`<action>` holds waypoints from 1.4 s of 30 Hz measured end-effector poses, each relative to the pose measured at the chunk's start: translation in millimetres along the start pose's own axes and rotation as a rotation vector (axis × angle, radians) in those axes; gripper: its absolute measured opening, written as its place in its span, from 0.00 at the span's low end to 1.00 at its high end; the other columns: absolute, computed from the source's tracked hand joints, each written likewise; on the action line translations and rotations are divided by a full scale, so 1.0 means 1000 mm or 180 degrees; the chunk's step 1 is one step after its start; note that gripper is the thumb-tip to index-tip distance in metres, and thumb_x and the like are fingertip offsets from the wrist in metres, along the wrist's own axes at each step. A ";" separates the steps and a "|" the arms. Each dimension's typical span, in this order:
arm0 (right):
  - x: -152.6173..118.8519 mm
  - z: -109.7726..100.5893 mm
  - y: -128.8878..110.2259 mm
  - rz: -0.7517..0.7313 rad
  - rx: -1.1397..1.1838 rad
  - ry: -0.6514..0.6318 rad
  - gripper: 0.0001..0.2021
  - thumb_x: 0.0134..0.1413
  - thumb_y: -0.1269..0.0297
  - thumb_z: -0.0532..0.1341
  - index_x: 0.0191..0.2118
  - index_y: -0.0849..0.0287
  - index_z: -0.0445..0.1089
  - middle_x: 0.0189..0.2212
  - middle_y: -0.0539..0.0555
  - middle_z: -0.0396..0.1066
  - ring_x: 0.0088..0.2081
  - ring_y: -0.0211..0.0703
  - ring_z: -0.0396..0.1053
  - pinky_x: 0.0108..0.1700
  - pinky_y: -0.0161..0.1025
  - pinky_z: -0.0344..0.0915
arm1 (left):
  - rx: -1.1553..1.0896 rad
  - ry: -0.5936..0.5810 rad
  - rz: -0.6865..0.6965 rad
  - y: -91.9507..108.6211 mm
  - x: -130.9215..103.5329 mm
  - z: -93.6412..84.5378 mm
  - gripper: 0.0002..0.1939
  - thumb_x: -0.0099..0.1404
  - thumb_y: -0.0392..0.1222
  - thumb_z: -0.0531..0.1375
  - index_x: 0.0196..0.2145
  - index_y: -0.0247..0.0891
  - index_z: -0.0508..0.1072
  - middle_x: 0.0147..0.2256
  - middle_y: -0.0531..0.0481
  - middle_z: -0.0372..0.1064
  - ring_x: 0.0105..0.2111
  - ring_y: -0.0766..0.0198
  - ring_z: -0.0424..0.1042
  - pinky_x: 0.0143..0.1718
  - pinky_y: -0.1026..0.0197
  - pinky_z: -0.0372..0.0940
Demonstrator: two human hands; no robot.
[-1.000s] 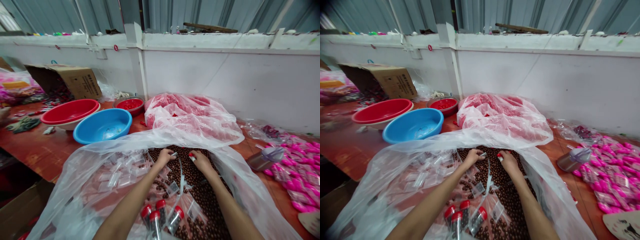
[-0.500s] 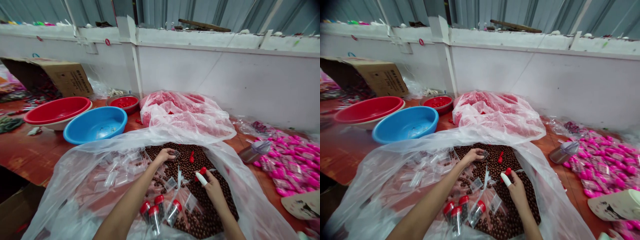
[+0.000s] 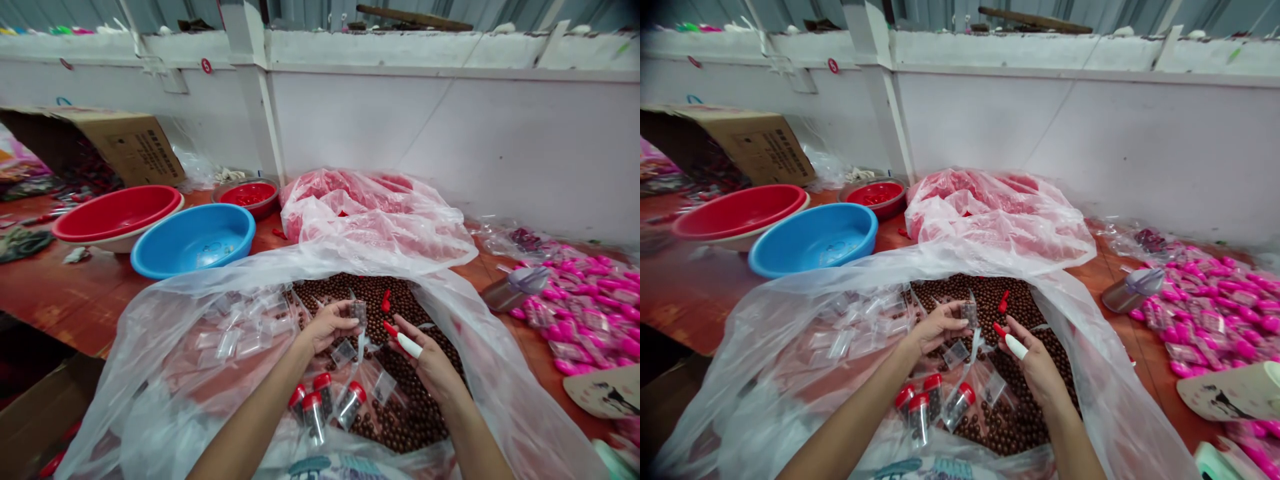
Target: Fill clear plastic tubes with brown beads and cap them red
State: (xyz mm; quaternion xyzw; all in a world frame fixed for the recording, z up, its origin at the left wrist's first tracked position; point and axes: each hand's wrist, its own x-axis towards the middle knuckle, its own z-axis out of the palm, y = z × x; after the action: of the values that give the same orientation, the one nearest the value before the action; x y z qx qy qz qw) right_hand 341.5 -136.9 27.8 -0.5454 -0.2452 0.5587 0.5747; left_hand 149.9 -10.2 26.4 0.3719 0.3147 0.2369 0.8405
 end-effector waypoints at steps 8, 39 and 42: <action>-0.004 0.010 -0.004 0.0039 0.0714 -0.0082 0.18 0.44 0.63 0.67 0.45 0.55 0.73 0.49 0.53 0.71 0.46 0.42 0.70 0.49 0.36 0.66 | 0.0114 0.0139 0.0026 -0.014 -0.039 0.019 0.26 0.46 0.34 0.68 0.45 0.35 0.73 0.39 0.44 0.73 0.32 0.65 0.72 0.37 0.63 0.65; -0.018 0.037 -0.007 -0.0583 -0.0508 -0.0033 0.20 0.45 0.56 0.65 0.46 0.53 0.72 0.47 0.54 0.72 0.50 0.50 0.67 0.55 0.49 0.59 | 0.0107 -0.0067 -0.0032 -0.016 -0.061 0.036 0.23 0.53 0.42 0.65 0.47 0.35 0.72 0.43 0.40 0.72 0.38 0.57 0.73 0.39 0.59 0.67; -0.021 0.040 -0.011 -0.0561 -0.0708 -0.0099 0.18 0.43 0.59 0.66 0.44 0.53 0.74 0.45 0.53 0.74 0.48 0.51 0.69 0.53 0.48 0.61 | 0.0333 -0.0005 0.0043 -0.018 -0.060 0.039 0.23 0.52 0.42 0.66 0.46 0.35 0.73 0.42 0.42 0.72 0.38 0.58 0.72 0.42 0.58 0.65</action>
State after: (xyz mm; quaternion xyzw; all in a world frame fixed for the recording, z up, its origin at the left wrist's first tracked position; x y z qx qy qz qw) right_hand 304.3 -139.7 56.5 -0.5735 -0.3614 0.4838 0.5536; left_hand 139.1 -77.9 54.7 0.4175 0.3236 0.2255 0.8186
